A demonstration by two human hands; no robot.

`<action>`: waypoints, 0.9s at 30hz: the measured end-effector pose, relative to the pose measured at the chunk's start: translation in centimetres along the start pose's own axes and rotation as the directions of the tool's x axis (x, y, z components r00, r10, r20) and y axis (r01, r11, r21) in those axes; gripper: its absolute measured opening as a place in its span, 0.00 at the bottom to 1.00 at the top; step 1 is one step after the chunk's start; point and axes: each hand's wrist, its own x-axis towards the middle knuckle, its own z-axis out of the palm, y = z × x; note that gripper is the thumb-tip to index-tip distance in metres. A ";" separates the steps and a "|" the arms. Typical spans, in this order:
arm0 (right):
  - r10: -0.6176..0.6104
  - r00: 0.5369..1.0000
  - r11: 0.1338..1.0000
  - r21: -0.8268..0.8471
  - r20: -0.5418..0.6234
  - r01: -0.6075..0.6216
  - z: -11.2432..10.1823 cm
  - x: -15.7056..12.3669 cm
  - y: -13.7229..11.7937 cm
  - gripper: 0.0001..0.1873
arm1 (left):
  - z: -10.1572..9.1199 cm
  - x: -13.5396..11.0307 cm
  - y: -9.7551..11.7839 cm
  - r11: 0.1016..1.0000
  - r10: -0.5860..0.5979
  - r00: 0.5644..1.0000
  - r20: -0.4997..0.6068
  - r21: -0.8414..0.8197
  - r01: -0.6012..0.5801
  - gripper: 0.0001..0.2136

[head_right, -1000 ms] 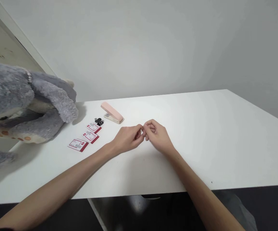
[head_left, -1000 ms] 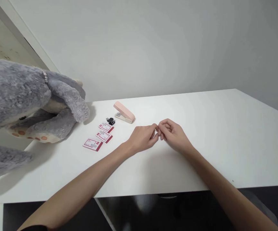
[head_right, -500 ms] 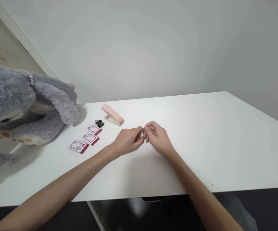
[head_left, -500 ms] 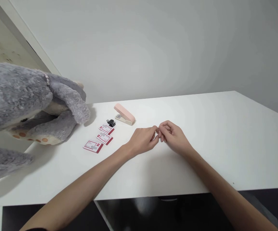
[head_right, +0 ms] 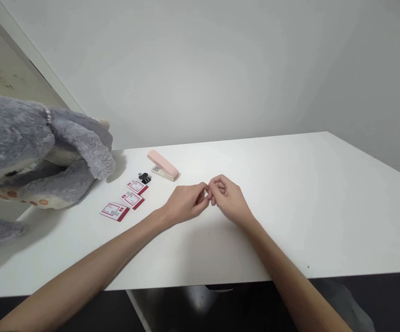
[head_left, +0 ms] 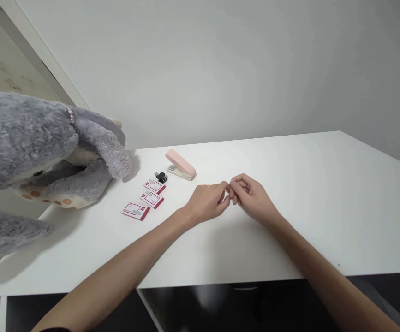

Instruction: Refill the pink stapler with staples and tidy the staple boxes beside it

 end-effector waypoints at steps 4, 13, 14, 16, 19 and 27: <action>0.010 1.000 1.000 0.003 -0.001 -0.010 0.0 0.0 0.0 0.16 | 0.0 0.0 0.0 1.000 -0.005 1.000 0.010 0.001 0.005 0.06; 0.009 1.000 1.000 0.004 0.001 -0.009 0.0 0.0 0.1 0.16 | -0.1 0.0 0.0 1.000 -0.007 1.000 0.024 0.003 0.007 0.06; 0.008 1.000 1.000 0.004 0.001 -0.008 0.0 0.0 0.1 0.16 | -0.1 0.0 0.0 1.000 -0.007 1.000 0.022 0.004 0.006 0.06; 0.006 1.000 1.000 0.006 0.001 -0.006 0.0 0.0 0.1 0.16 | -0.1 0.0 0.0 1.000 -0.003 1.000 0.021 0.004 0.003 0.06; 0.005 1.000 1.000 0.009 0.003 -0.005 0.0 0.0 0.2 0.16 | 0.0 0.0 -0.1 1.000 0.004 1.000 0.020 0.004 -0.004 0.06; 0.002 1.000 1.000 0.004 -0.001 -0.002 0.0 0.0 0.1 0.19 | 0.2 -0.1 -0.1 1.000 0.021 1.000 -0.014 0.018 -0.020 0.08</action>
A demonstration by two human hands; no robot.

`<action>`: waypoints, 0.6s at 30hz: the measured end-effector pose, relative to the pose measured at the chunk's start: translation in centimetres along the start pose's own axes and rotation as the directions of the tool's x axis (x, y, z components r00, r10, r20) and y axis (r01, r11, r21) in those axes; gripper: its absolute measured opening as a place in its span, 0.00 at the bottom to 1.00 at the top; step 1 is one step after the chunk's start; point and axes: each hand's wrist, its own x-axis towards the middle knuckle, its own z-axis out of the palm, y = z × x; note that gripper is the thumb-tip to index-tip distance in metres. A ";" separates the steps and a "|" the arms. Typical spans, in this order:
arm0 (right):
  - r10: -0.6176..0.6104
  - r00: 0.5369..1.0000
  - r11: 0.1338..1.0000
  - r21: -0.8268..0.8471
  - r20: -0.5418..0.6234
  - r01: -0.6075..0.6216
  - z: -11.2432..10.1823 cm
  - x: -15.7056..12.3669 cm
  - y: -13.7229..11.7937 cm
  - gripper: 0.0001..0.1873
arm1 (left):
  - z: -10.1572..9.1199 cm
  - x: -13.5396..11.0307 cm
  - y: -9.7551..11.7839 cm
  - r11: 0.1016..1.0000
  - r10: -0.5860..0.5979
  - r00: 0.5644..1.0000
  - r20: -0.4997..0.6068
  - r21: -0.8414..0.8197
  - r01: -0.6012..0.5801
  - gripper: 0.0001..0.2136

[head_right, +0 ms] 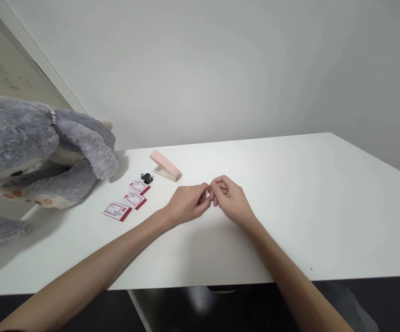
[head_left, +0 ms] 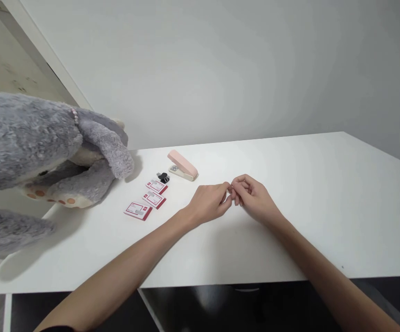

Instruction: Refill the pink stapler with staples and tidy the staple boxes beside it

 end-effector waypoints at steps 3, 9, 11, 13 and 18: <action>-0.013 1.000 1.000 0.018 -0.004 0.013 0.1 0.1 0.1 0.23 | 0.4 0.0 -0.1 0.995 0.047 0.984 -0.171 0.091 -0.032 0.08; 0.009 1.000 1.000 0.009 -0.020 -0.009 0.1 0.0 0.2 0.26 | 1.4 0.1 -0.8 0.973 0.013 0.888 -0.459 0.209 0.094 0.21; 0.010 1.000 1.000 0.001 -0.021 -0.010 0.1 0.0 0.2 0.26 | 1.3 0.2 -1.4 0.965 -0.004 0.878 -0.479 0.229 0.129 0.25; 0.015 1.000 1.000 -0.005 -0.022 -0.015 0.1 -0.1 0.2 0.25 | 1.0 0.4 -2.1 0.959 -0.025 0.862 -0.507 0.232 0.164 0.28; 0.022 0.999 1.000 0.000 -0.024 -0.022 0.1 -0.1 0.3 0.23 | -0.7 0.8 -4.6 0.928 -0.137 0.776 -0.616 0.193 0.317 0.31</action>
